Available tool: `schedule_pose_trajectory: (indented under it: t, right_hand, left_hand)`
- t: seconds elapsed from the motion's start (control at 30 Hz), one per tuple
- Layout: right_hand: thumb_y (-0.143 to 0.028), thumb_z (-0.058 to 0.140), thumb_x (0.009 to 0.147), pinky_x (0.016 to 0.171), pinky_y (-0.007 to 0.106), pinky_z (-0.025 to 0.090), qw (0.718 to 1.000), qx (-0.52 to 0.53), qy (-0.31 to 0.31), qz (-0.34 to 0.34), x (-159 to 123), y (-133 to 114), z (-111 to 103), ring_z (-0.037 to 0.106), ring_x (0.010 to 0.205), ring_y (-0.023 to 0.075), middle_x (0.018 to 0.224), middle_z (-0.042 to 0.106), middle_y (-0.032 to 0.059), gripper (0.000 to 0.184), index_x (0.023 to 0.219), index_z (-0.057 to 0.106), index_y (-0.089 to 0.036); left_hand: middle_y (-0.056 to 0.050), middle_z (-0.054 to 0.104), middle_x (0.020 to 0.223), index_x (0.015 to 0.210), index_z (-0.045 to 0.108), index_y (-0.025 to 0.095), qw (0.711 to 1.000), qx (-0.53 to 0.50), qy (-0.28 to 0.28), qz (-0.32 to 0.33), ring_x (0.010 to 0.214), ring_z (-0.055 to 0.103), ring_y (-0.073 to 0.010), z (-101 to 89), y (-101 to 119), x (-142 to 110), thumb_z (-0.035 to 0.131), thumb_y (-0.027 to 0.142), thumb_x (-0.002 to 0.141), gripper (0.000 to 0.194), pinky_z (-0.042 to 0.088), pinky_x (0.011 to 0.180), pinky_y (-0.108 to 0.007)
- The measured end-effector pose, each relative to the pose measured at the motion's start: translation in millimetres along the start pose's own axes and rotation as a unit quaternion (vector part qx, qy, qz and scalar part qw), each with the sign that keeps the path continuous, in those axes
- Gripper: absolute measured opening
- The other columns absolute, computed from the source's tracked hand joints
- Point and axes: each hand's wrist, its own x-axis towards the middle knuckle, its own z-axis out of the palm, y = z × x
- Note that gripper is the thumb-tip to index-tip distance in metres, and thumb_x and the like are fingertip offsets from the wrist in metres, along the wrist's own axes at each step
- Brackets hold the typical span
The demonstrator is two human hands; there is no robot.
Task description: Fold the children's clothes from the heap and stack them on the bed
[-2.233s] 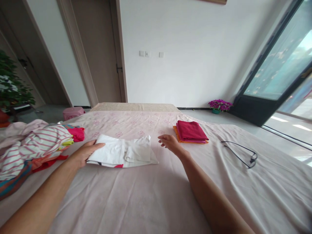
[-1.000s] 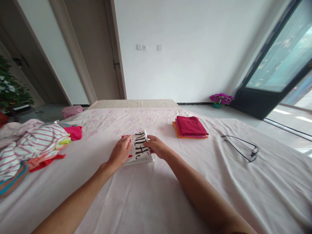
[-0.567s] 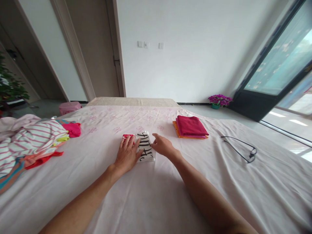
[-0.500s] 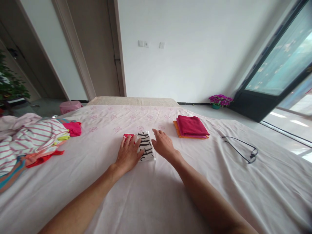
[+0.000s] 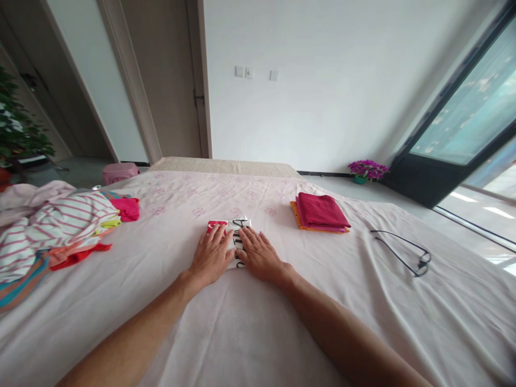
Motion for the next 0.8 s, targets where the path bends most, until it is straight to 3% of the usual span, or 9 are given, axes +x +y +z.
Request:
schedule_pose_trajectory:
  t: [0.13, 0.27, 0.33, 0.47, 0.6, 0.8]
  right_hand:
    - [-0.051, 0.03, 0.102, 0.122, 0.045, 0.017, 1.0, 0.016, 0.008, -0.015, -3, 5, 1, 0.023, 0.149, 0.0236, 0.161, 0.026, 0.0079, 0.063, 0.156, 0.026, -0.02]
    - [-0.048, 0.029, 0.103, 0.122, 0.046, 0.018, 0.997, 0.063, -0.021, -0.043, -13, 28, -4, 0.023, 0.149, 0.0234, 0.161, 0.026, 0.0089, 0.06, 0.157, 0.026, -0.02]
    - [-0.047, 0.03, 0.103, 0.12, 0.044, 0.025, 0.991, 0.123, -0.022, -0.054, -19, 42, -11, 0.031, 0.146, 0.0227, 0.159, 0.033, 0.0092, 0.057, 0.154, 0.032, -0.021]
    - [-0.043, 0.051, 0.097, 0.103, 0.037, 0.046, 0.972, 0.213, 0.053, -0.082, -33, 55, -33, 0.056, 0.123, 0.0218, 0.137, 0.057, 0.0097, 0.046, 0.138, 0.053, -0.025]
    - [-0.027, 0.066, 0.087, 0.089, 0.035, 0.049, 0.977, 0.123, 0.044, -0.167, -42, 41, -50, 0.06, 0.104, 0.022, 0.113, 0.065, 0.0079, 0.036, 0.123, 0.063, -0.025]
    - [-0.017, 0.055, 0.093, 0.077, 0.028, 0.044, 0.977, -0.002, 0.01, -0.213, -38, 29, -48, 0.059, 0.086, 0.0165, 0.098, 0.065, 0.0048, 0.021, 0.111, 0.064, -0.022]
  left_hand:
    - [-0.014, 0.037, 0.157, 0.148, 0.041, 0.025, 1.0, -0.007, -0.011, -0.01, 0.146, 0.029, -0.0338, 0.6, -11, -8, 0.044, 0.048, 0.095, 0.058, 0.032, 0.114, -0.056]
    - [-0.014, 0.031, 0.16, 0.151, 0.035, 0.025, 0.999, -0.037, 0.0, 0.003, 0.145, 0.034, -0.0316, 0.8, -35, -27, 0.04, 0.051, 0.097, 0.06, 0.035, 0.113, -0.051]
    - [-0.015, 0.031, 0.159, 0.15, 0.037, 0.024, 0.998, -0.056, 0.023, -0.005, 0.143, 0.036, -0.0303, -2.6, -47, -39, 0.038, 0.048, 0.098, 0.057, 0.038, 0.113, -0.049]
    - [-0.011, 0.042, 0.15, 0.14, 0.048, 0.025, 0.992, -0.082, 0.093, 0.008, 0.14, 0.039, -0.0271, -18.0, -55, -59, 0.045, 0.04, 0.097, 0.045, 0.038, 0.113, -0.046]
    - [-0.008, 0.056, 0.132, 0.128, 0.056, 0.026, 0.986, -0.103, 0.078, 0.103, 0.123, 0.052, -0.0235, -33.5, -41, -63, 0.057, 0.028, 0.091, 0.037, 0.045, 0.106, -0.042]
    - [-0.005, 0.062, 0.113, 0.12, 0.058, 0.024, 0.985, -0.114, 0.073, 0.107, 0.105, 0.057, -0.0209, -33.9, -37, -60, 0.059, 0.014, 0.086, 0.036, 0.049, 0.093, -0.037]
